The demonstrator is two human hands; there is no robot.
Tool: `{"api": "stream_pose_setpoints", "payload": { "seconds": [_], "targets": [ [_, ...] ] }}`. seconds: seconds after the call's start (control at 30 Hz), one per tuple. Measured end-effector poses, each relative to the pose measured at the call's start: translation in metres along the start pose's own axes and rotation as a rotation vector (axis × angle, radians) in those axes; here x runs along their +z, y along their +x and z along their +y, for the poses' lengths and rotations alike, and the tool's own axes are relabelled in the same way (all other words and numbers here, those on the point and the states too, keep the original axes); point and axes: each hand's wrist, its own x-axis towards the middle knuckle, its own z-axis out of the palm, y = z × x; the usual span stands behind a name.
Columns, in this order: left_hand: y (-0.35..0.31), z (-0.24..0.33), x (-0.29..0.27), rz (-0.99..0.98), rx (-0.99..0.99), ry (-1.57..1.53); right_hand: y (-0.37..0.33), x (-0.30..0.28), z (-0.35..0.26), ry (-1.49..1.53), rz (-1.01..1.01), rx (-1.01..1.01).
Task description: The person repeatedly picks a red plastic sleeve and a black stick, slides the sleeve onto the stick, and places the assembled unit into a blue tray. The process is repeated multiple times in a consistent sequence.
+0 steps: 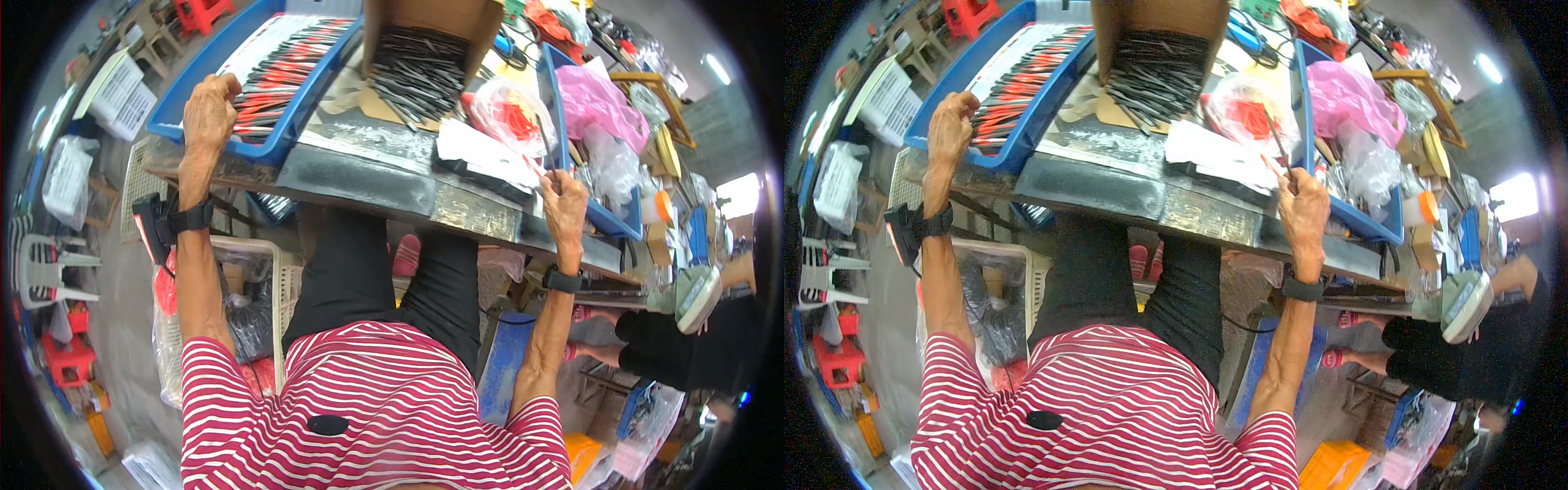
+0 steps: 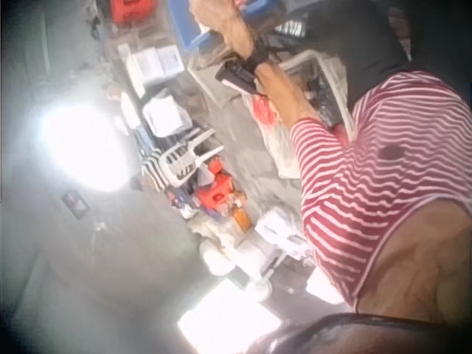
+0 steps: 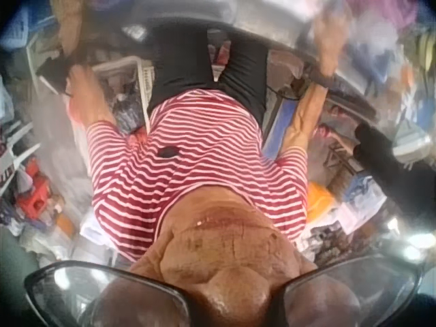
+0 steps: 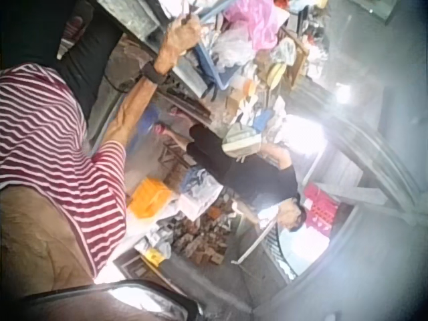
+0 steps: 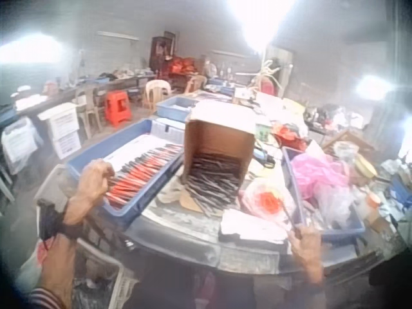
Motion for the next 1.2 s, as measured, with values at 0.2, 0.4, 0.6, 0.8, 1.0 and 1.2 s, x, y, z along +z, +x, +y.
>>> {"api": "stream_pose_setpoints", "payload": {
  "seconds": [0.2, 0.4, 0.6, 0.8, 1.0, 1.2],
  "targets": [
    [0.009, 0.09, 0.035, -0.002, 0.34, -0.28, -0.003, -0.007, -0.007, 0.035, 0.002, -0.016],
    [0.023, 0.144, 0.106, -0.103, 0.337, -0.334, -0.012, -0.013, -0.015, 0.194, 0.045, 0.047],
    [0.03, 0.15, 0.147, -0.077, 0.329, -0.299, -0.019, -0.013, -0.018, 0.291, 0.052, 0.067],
    [0.028, 0.15, 0.152, -0.028, 0.376, -0.266, -0.021, -0.006, -0.02, 0.374, 0.055, 0.068],
    [0.025, 0.144, 0.146, -0.099, 0.446, -0.249, -0.023, -0.001, -0.024, 0.401, -0.005, 0.084],
    [0.019, 0.139, 0.14, -0.157, 0.469, -0.216, -0.026, -0.003, -0.038, 0.461, -0.035, 0.12]
  ]
}}
